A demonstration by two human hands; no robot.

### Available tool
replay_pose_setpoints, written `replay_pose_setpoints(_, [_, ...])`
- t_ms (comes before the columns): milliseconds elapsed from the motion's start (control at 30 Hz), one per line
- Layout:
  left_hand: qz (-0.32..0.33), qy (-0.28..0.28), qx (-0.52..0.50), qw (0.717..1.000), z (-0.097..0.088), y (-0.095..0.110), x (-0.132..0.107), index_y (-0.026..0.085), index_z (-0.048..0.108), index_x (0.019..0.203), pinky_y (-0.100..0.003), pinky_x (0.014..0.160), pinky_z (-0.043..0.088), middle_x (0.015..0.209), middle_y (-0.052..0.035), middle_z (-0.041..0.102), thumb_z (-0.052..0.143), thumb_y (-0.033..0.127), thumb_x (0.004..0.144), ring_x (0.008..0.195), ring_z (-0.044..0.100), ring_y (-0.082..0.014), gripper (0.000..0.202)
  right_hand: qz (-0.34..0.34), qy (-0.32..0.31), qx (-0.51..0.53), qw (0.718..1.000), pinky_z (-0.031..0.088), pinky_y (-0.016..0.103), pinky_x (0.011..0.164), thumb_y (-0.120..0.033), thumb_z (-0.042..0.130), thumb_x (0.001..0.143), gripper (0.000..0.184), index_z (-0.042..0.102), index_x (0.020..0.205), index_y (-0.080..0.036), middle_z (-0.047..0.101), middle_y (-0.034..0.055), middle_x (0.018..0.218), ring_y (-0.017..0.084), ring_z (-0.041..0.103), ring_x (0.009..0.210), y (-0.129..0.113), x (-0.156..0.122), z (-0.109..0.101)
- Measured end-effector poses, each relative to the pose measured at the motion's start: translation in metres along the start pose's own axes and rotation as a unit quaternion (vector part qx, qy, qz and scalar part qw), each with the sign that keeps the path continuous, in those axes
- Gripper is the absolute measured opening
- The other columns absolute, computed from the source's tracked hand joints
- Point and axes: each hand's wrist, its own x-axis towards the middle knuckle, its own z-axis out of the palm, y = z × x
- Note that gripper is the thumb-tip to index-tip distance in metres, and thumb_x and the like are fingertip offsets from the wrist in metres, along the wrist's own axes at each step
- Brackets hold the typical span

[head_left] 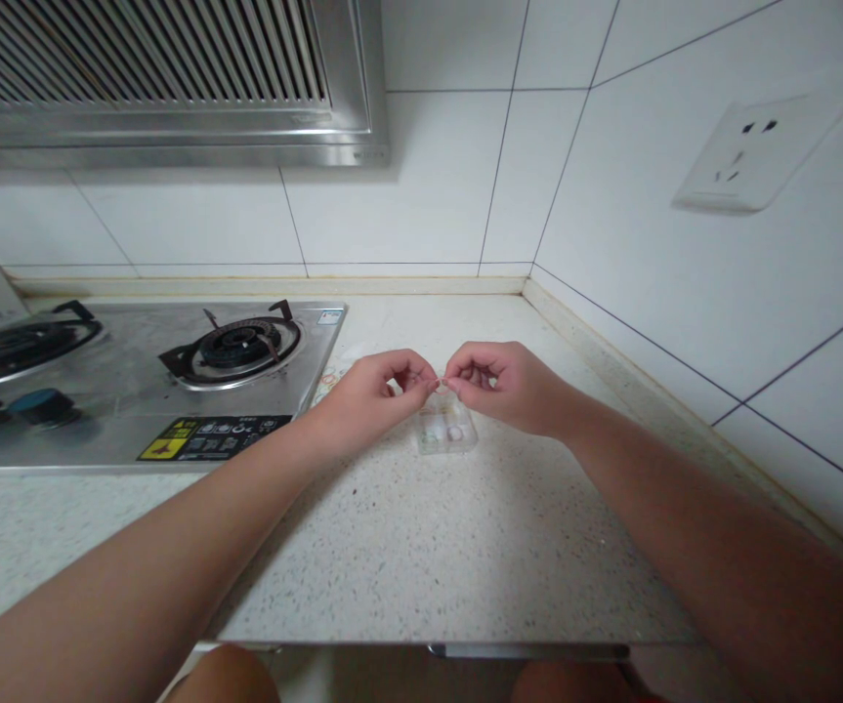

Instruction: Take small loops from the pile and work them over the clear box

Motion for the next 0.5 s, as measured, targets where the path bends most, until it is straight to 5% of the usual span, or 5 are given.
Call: replay_pose_setpoints(500, [0.008, 0.005, 0.001, 1.0, 0.0001, -0.0008, 0.0007, 0.014, 0.065, 0.089, -0.022, 0.06, 0.042, 0.079, -0.0026, 0.061, 0.057, 0.031, 0.087, 0.072, 0.053, -0.0119, 0.019, 0.003, -0.003, 0.016, 1.0, 0.036, 0.024, 0.053, -0.026, 0.059, 0.084, 0.011, 0.064, 0.083, -0.016, 0.057, -0.0014, 0.066, 0.01, 0.048, 0.059, 0.0013, 0.0009, 0.0008])
